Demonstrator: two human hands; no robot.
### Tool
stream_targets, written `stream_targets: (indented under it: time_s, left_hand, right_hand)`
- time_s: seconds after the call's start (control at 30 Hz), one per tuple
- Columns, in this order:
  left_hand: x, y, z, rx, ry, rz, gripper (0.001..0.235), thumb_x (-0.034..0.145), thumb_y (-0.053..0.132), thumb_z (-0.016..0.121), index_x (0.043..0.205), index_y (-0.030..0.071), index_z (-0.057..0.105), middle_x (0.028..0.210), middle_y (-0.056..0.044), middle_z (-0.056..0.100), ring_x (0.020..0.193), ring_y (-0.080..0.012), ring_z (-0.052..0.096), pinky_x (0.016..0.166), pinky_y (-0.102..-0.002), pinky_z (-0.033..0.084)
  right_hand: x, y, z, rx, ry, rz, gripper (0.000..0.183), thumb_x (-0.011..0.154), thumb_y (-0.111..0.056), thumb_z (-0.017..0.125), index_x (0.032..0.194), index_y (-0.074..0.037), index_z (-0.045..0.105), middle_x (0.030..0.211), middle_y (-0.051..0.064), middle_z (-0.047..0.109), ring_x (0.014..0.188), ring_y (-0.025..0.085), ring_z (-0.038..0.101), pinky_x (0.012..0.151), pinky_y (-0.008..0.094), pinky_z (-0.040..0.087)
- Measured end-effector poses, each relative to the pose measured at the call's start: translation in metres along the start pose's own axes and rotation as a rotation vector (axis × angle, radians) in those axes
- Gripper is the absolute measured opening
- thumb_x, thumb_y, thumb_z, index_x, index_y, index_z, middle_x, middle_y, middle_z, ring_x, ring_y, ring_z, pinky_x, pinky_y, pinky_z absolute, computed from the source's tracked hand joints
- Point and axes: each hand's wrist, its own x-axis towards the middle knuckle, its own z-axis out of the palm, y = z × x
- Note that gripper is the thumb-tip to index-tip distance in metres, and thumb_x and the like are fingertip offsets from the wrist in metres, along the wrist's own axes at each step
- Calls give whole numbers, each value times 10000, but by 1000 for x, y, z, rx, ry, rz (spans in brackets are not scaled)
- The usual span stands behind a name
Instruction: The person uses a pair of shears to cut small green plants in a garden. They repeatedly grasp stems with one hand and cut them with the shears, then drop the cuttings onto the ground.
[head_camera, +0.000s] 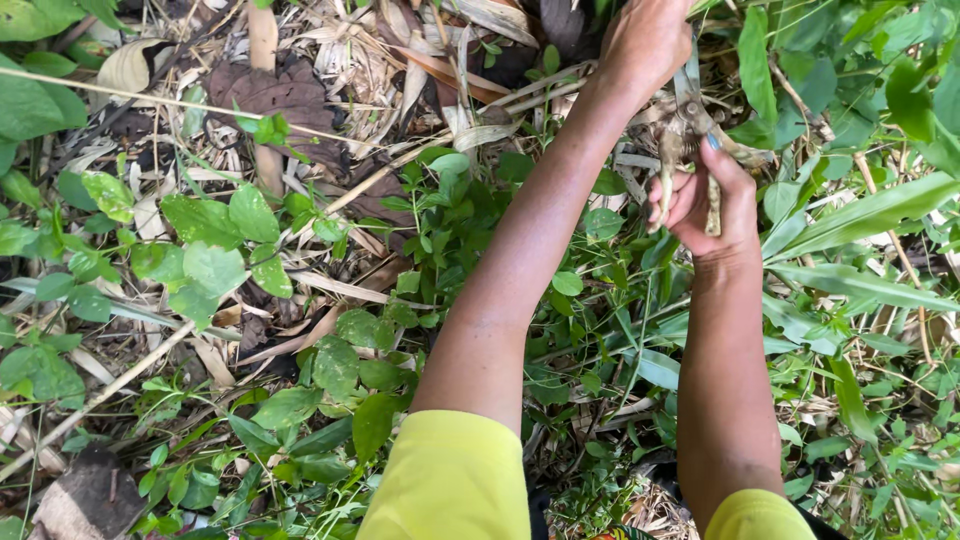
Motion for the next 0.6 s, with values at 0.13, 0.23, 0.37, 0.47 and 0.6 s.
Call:
stream_targets:
  time_s: [0.13, 0.23, 0.37, 0.47, 0.6]
  left_hand:
    - [-6, 14, -2, 36, -54, -48, 270, 782, 60, 689, 1046, 111, 715, 876, -166, 747, 850, -368, 729, 770, -502, 579]
    - [-7, 16, -1, 131, -113, -86, 230, 870, 107, 684, 1092, 155, 716, 857, -117, 757, 801, -277, 750, 747, -431, 621]
    - [-12, 1, -3, 84, -59, 25, 399, 823, 44, 660, 1207, 142, 704, 775, -87, 771, 661, -220, 739, 651, -399, 629]
    - [-15, -6, -8, 18, -99, -23, 418, 885, -1, 609, 1291, 84, 657, 839, -102, 777, 620, -175, 751, 604, -343, 648]
    - [-14, 3, -20, 36, -143, -38, 435, 898, -41, 563, 1310, 69, 651, 734, -128, 756, 538, -200, 725, 518, -360, 592]
  right_hand:
    - [-7, 0, -10, 97, 17, 33, 442, 1099, -389, 569, 1319, -6, 554, 912, 242, 723, 715, 346, 710, 667, 443, 607]
    - [12, -6, -7, 19, 1, 35, 364, 1109, -377, 562, 1266, -49, 537, 903, 226, 725, 685, 328, 704, 649, 432, 599]
    - [45, -8, 15, -44, -26, 64, 357, 1136, -359, 541, 1251, -21, 528, 932, 226, 735, 741, 307, 726, 691, 428, 606]
    - [52, -8, 33, -105, 28, 77, 359, 1103, -382, 530, 1251, -55, 510, 912, 208, 743, 713, 298, 730, 687, 429, 623]
    - [45, -10, 49, -146, 89, 78, 366, 1073, -415, 514, 1252, -96, 494, 902, 198, 742, 720, 288, 731, 702, 439, 621]
